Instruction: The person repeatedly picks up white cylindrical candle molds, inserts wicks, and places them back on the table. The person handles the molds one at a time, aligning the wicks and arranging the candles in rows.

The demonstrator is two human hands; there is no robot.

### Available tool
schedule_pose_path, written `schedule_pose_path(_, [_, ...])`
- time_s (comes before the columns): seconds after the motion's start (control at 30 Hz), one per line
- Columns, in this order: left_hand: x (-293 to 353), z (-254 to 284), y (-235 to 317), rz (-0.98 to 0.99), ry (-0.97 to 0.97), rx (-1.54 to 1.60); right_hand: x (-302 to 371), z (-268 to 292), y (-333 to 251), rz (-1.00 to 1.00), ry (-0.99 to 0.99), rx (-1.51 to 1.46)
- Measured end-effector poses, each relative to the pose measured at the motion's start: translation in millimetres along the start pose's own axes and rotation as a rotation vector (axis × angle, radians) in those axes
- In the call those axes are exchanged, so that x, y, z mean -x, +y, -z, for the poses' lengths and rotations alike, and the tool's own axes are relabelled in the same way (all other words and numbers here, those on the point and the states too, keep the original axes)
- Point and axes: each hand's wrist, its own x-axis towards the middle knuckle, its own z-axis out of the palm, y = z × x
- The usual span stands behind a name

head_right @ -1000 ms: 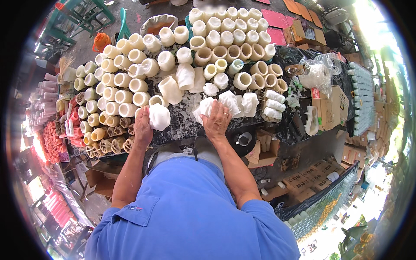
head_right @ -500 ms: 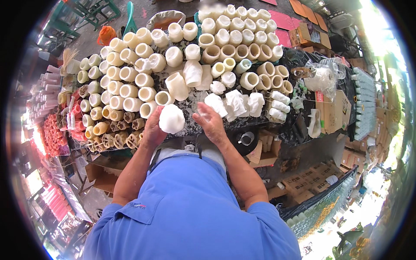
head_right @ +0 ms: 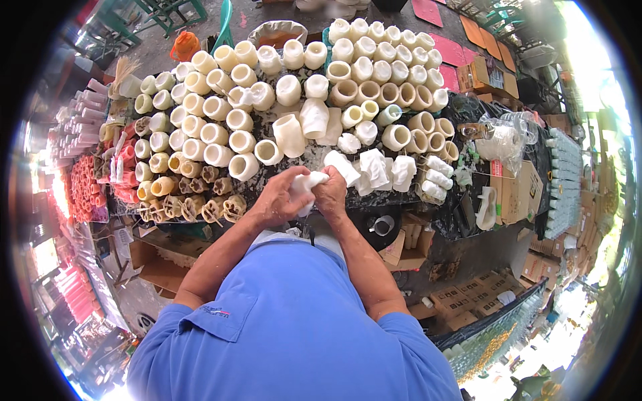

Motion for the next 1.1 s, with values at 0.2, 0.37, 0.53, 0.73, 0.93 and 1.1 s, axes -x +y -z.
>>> schedule_pose_path(0.2, [6.7,-21.7,-33.1,-0.160,0.107,-0.293,-5.0,-8.1,16.8,0.218,0.192,0.466])
schedule_pose_path(0.37, [-12.4,-2.3,-83.5,-0.064,0.365,-0.506,26.9,-20.6,19.8,0.085,0.012,0.434])
schedule_pose_path(0.53, [-12.5,2.3,-100.7,-0.008,0.356,-0.347,34.0,-21.3,13.2,0.018,-0.194,0.157])
schedule_pose_path(0.73, [1.9,-7.7,-97.3,0.030,0.267,-0.237,8.2,-11.5,6.5,-0.569,-0.341,-0.478])
schedule_pose_path(0.93, [19.4,-10.8,-71.2,-0.258,0.428,-0.447,16.8,-25.4,-6.7,-0.322,-0.387,-0.342])
schedule_pose_path(1.1, [23.7,13.1,-32.3,0.026,0.391,-0.054,1.9,-13.1,-46.4,-0.164,-0.444,-0.046])
